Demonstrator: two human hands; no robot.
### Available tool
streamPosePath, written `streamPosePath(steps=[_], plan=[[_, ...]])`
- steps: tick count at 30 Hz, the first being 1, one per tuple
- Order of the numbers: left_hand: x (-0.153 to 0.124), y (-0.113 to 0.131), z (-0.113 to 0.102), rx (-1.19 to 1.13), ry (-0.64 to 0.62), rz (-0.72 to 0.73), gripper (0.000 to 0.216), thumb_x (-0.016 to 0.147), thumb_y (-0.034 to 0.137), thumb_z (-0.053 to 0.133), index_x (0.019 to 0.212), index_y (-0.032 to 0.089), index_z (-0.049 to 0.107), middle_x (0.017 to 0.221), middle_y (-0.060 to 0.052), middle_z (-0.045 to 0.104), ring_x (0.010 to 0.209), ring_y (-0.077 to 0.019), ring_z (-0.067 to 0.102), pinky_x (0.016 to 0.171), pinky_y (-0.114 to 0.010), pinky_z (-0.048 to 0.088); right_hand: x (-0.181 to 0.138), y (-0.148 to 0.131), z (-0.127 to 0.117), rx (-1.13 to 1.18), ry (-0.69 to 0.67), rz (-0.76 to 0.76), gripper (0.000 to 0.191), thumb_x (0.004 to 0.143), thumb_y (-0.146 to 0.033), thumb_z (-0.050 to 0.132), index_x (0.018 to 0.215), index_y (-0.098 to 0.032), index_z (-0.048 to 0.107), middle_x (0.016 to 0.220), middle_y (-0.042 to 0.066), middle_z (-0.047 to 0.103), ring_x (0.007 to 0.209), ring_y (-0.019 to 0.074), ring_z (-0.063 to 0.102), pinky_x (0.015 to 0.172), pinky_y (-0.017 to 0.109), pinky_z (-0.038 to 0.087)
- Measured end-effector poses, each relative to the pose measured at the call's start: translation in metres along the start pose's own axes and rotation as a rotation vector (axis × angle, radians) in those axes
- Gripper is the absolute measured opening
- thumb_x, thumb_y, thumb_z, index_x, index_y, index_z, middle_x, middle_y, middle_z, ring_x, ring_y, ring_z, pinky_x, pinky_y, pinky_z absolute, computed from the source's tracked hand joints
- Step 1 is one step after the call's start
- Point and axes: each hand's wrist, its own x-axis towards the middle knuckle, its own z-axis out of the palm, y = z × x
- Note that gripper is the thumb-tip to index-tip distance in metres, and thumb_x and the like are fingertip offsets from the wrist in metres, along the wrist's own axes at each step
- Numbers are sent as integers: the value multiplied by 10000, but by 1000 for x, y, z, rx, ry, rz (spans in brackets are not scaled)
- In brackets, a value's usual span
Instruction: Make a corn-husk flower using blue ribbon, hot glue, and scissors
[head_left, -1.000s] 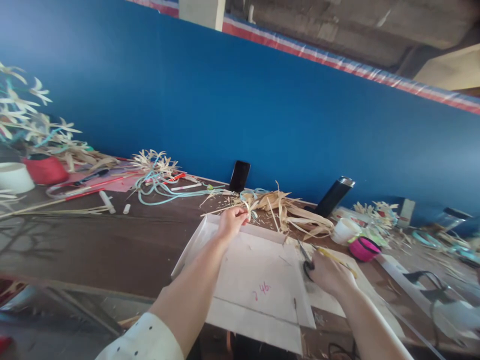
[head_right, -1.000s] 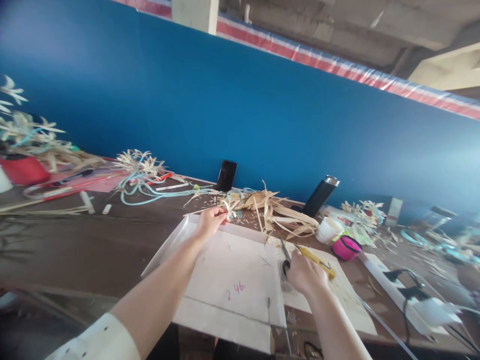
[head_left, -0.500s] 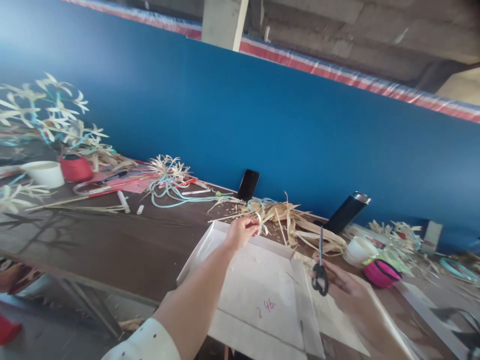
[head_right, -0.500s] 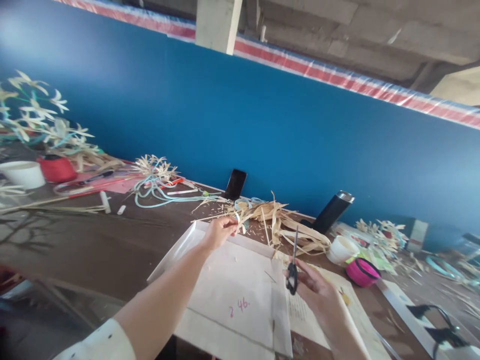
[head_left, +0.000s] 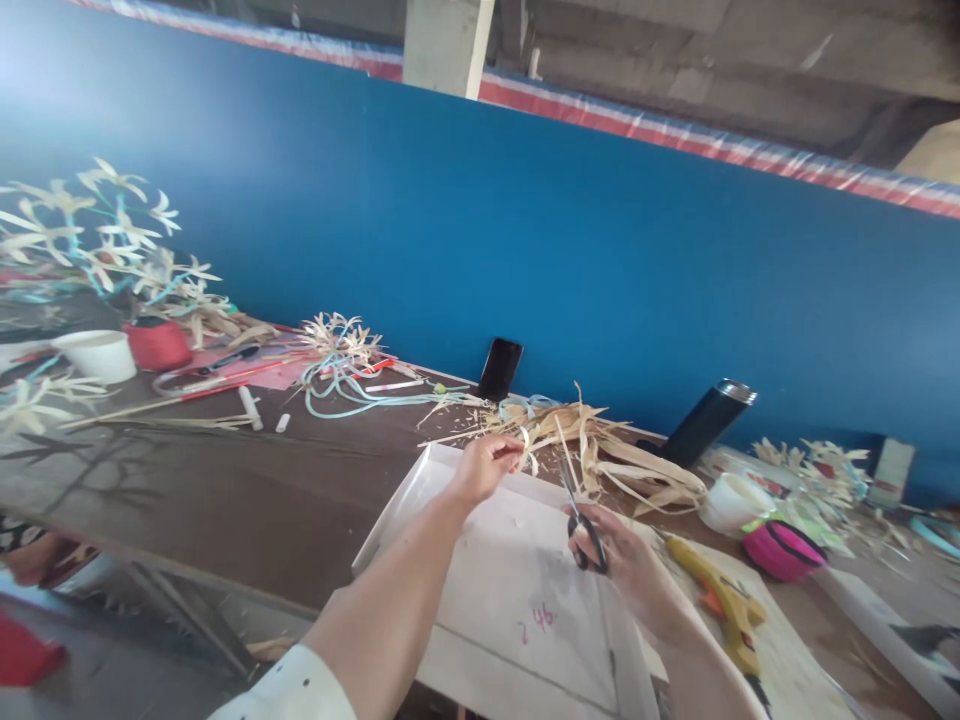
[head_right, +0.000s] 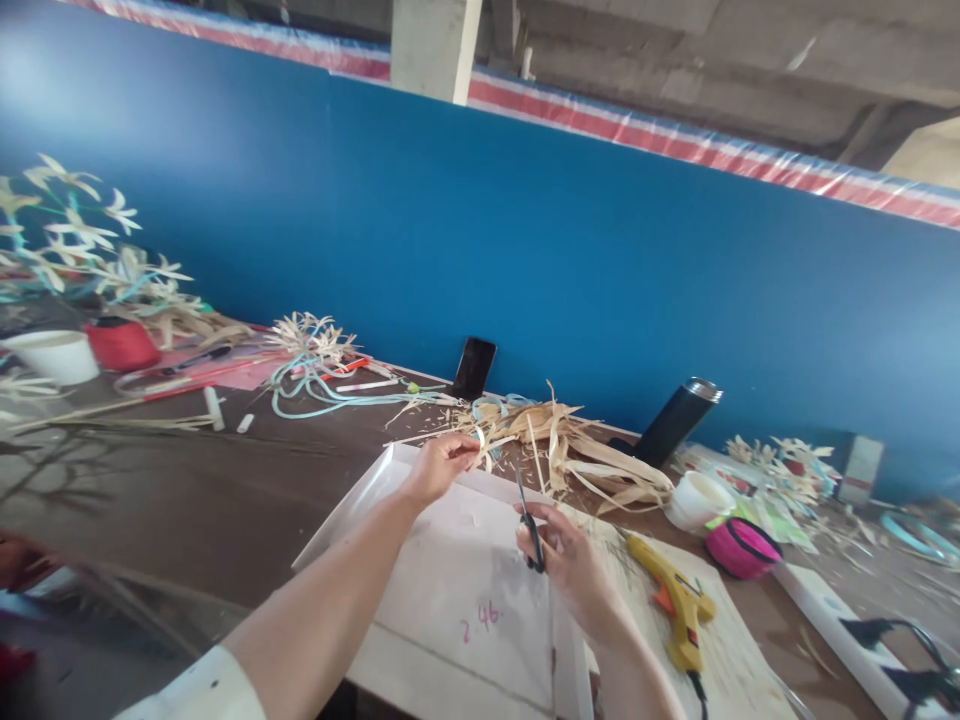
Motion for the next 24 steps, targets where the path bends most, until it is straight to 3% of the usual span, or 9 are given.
streamPosePath(steps=[10, 15, 24], plan=[[-2, -2, -3, 104, -62, 79, 172, 734, 199, 585, 866, 142, 679, 802, -48, 659, 646, -113, 584, 624, -212, 466, 1, -8, -4, 147, 119, 25, 534, 595, -487, 753, 1008, -157, 683, 689, 38, 574, 610, 146, 482, 557, 275, 391], [-2, 0, -5, 163, -91, 115, 160, 740, 198, 588, 863, 158, 682, 881, -56, 666, 816, -149, 608, 734, -224, 467, -1, -11, -14, 94, 87, 61, 521, 578, -475, 768, 988, -160, 702, 706, 42, 584, 643, 157, 500, 605, 294, 416], [0, -4, -4, 141, -115, 146, 153, 748, 215, 589, 862, 174, 682, 885, -50, 659, 830, -149, 601, 748, -224, 457, -6, -8, -21, 86, 54, 42, 455, 610, -432, 765, 1002, -208, 712, 894, 84, 659, 833, 219, 565, 771, 357, 449]])
